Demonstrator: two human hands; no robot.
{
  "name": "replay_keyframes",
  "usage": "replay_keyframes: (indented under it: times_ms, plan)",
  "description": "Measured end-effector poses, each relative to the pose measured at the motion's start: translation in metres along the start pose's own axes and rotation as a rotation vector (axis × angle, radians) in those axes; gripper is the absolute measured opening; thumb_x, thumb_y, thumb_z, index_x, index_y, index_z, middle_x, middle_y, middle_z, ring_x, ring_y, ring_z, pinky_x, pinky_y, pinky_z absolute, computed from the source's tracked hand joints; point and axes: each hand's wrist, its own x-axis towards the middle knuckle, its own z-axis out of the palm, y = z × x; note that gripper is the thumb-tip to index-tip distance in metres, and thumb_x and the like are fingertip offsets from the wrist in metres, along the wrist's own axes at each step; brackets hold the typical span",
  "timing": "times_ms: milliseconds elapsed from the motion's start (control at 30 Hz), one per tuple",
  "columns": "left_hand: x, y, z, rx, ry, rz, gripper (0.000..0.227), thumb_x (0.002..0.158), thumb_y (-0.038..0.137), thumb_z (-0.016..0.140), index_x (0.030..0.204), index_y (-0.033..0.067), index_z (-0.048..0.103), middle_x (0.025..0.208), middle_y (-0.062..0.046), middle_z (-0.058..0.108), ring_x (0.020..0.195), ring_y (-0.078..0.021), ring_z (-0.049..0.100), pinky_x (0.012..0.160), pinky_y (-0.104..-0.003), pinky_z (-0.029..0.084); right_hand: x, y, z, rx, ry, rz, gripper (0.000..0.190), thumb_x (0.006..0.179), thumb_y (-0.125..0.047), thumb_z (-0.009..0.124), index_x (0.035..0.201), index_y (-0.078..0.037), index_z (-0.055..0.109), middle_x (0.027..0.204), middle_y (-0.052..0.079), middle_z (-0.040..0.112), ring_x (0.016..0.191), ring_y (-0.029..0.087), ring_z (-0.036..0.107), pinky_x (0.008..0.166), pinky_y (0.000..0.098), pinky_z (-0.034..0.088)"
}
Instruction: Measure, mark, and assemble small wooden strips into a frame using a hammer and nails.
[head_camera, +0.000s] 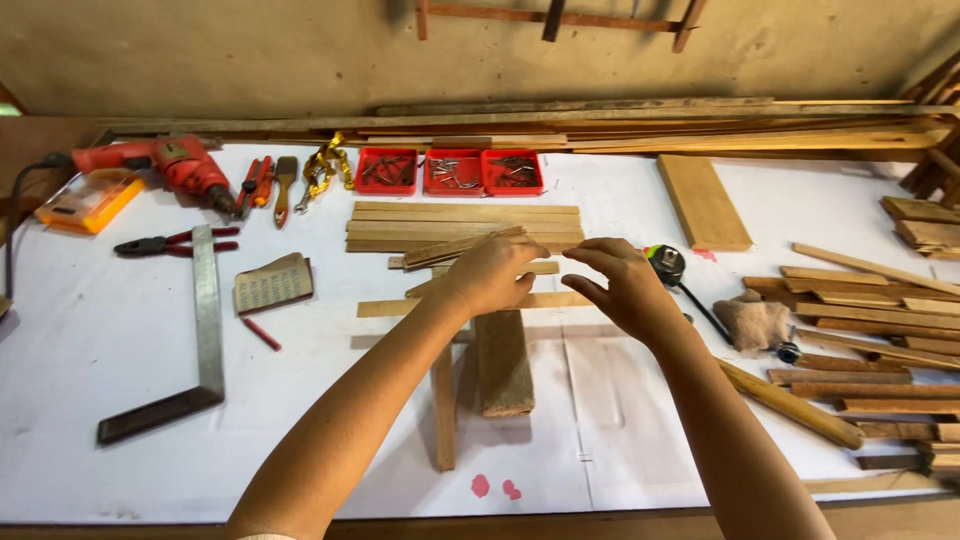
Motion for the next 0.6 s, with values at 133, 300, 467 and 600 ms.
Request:
replay_keyframes:
  times_ms: [133, 300, 467, 600]
  plan:
    - [0.048, 0.025, 0.019, -0.091, -0.131, -0.041, 0.036, 0.086, 0.012, 0.068, 0.122, 0.0112, 0.073, 0.117, -0.012, 0.073, 0.113, -0.031, 0.068, 0.1, -0.042, 0.052, -0.011, 0.031, -0.042, -0.073, -0.001, 0.084, 0.034, 0.087, -0.022, 0.08, 0.117, -0.008, 0.075, 0.119, 0.015, 0.071, 0.109, 0.034, 0.067, 0.092, 0.0425, 0.055]
    - [0.109, 0.029, 0.073, -0.082, -0.237, -0.034, 0.036, 0.085, 0.014, 0.07, 0.12, 0.0125, 0.073, 0.124, -0.009, 0.071, 0.113, -0.0305, 0.066, 0.096, -0.044, 0.052, -0.03, 0.104, -0.061, -0.074, -0.056, 0.193, 0.036, 0.085, -0.018, 0.076, 0.12, -0.009, 0.075, 0.119, 0.014, 0.071, 0.111, 0.033, 0.066, 0.095, 0.0418, 0.053]
    - [0.153, 0.028, 0.121, -0.091, -0.301, -0.04, 0.034, 0.084, 0.015, 0.072, 0.118, 0.0118, 0.073, 0.119, -0.009, 0.071, 0.112, -0.0305, 0.066, 0.092, -0.044, 0.055, -0.034, 0.146, -0.065, -0.072, -0.183, 0.364, 0.044, 0.083, -0.021, 0.08, 0.125, -0.01, 0.071, 0.125, 0.013, 0.067, 0.117, 0.031, 0.062, 0.1, 0.0401, 0.05]
    - [0.173, 0.028, 0.139, -0.074, -0.431, -0.092, 0.027, 0.082, 0.012, 0.072, 0.109, 0.0103, 0.075, 0.112, -0.013, 0.071, 0.109, -0.0321, 0.067, 0.09, -0.044, 0.055, -0.038, 0.173, -0.055, -0.067, -0.312, 0.463, 0.063, 0.076, -0.022, 0.086, 0.134, -0.01, 0.064, 0.135, 0.012, 0.06, 0.126, 0.032, 0.056, 0.105, 0.0393, 0.046]
